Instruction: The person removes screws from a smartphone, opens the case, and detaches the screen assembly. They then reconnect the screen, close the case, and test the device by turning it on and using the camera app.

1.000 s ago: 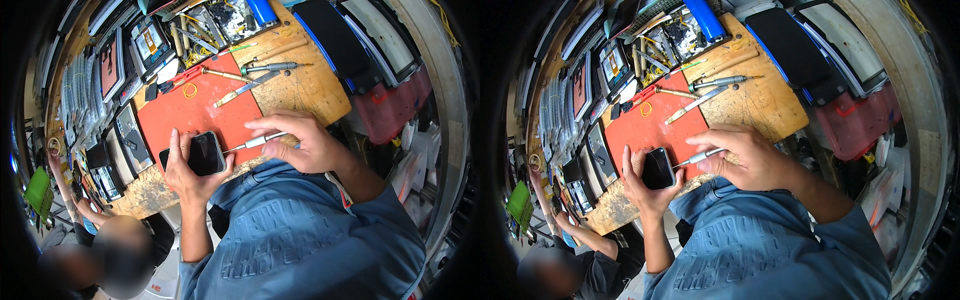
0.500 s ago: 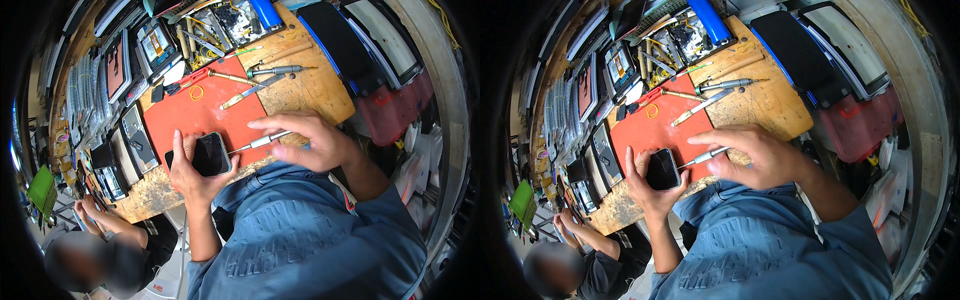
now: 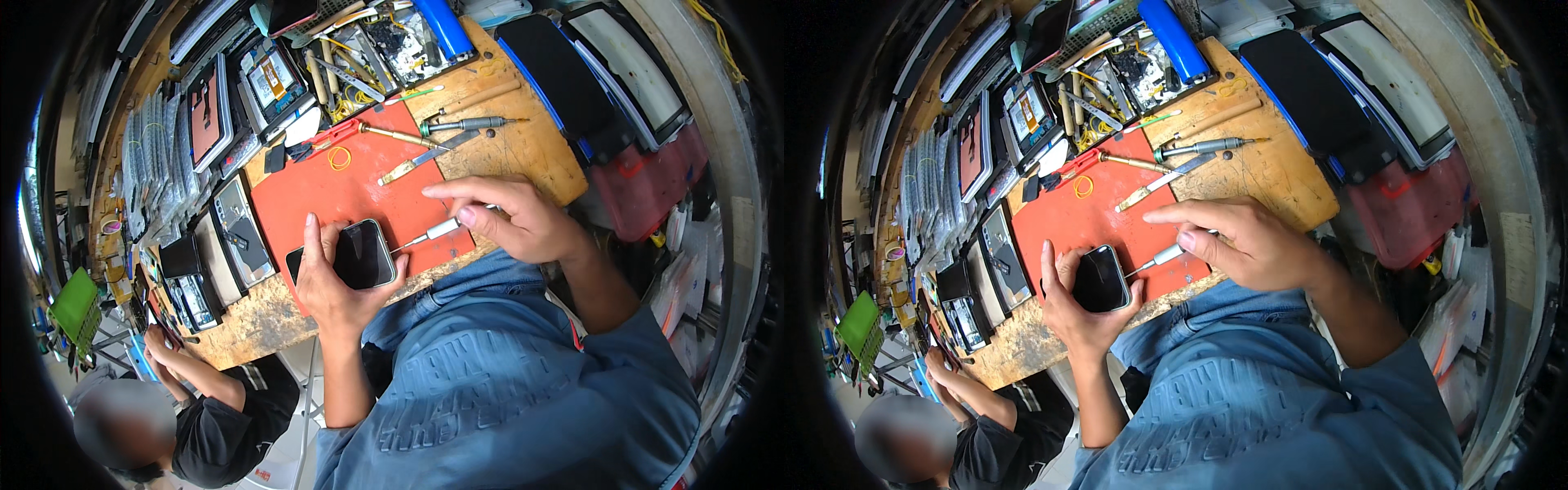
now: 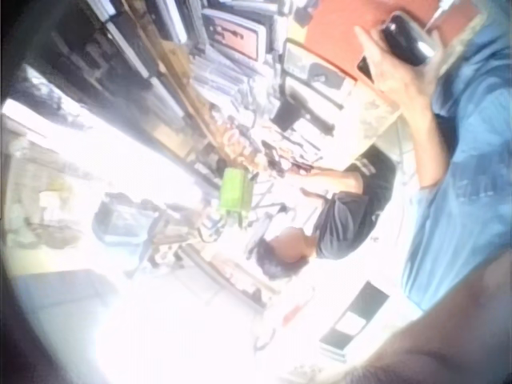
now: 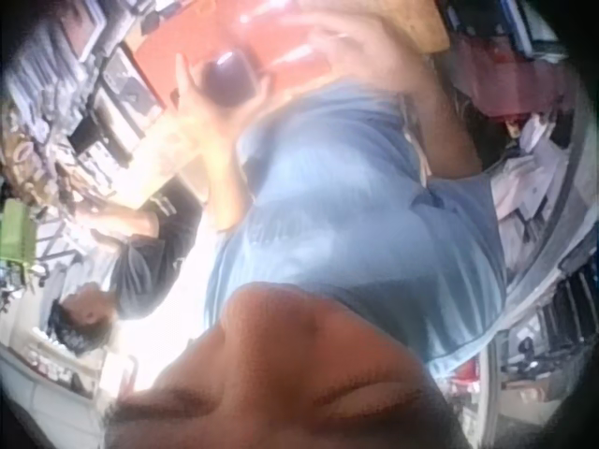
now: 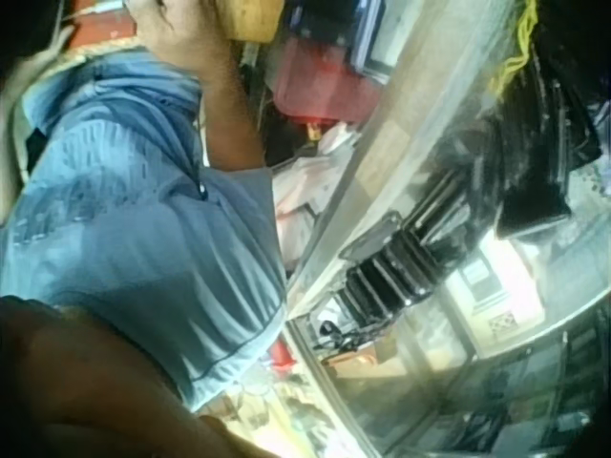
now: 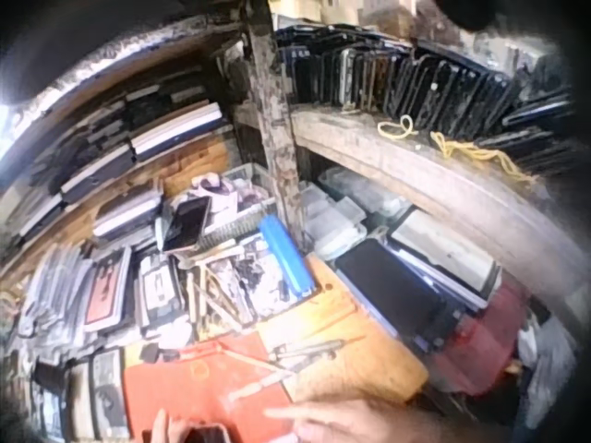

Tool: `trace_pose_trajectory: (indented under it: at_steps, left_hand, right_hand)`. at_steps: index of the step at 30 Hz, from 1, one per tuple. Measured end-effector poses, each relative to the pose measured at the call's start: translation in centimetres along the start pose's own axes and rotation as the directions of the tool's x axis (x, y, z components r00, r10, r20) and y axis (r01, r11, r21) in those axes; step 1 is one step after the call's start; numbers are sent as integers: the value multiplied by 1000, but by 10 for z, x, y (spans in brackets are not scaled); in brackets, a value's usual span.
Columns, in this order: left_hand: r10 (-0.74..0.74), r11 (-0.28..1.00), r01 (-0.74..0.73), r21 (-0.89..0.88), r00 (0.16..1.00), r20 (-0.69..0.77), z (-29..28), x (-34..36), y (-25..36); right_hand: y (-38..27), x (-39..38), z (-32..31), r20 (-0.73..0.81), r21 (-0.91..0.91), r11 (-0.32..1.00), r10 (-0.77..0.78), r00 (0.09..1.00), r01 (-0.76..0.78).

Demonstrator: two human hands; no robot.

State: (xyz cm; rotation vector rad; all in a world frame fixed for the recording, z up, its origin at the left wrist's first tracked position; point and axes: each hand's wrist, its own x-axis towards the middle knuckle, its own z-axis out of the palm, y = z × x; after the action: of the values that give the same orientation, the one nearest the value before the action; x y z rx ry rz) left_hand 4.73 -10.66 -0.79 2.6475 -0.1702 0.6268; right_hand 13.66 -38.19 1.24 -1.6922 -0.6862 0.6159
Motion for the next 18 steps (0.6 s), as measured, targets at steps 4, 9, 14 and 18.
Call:
trace_pose_trajectory:
  at_steps: [4,9,14,18]
  left_hand:
    - [25,999,-24,29,1000,-19,1,1,1]
    - [34,999,-33,20,999,-34,2,-2,-1]
    - [42,993,-50,-107,996,-77,3,-9,-9]
    - [97,983,-117,-144,985,-140,5,-13,-12]
  right_hand:
    - [24,8,13,-210,-43,928,-371,905,370]
    - [14,2,18,-470,409,871,-55,881,272]
    - [-4,2,15,-297,412,909,70,952,62]
    - [-13,25,64,-164,-19,996,-86,983,84]
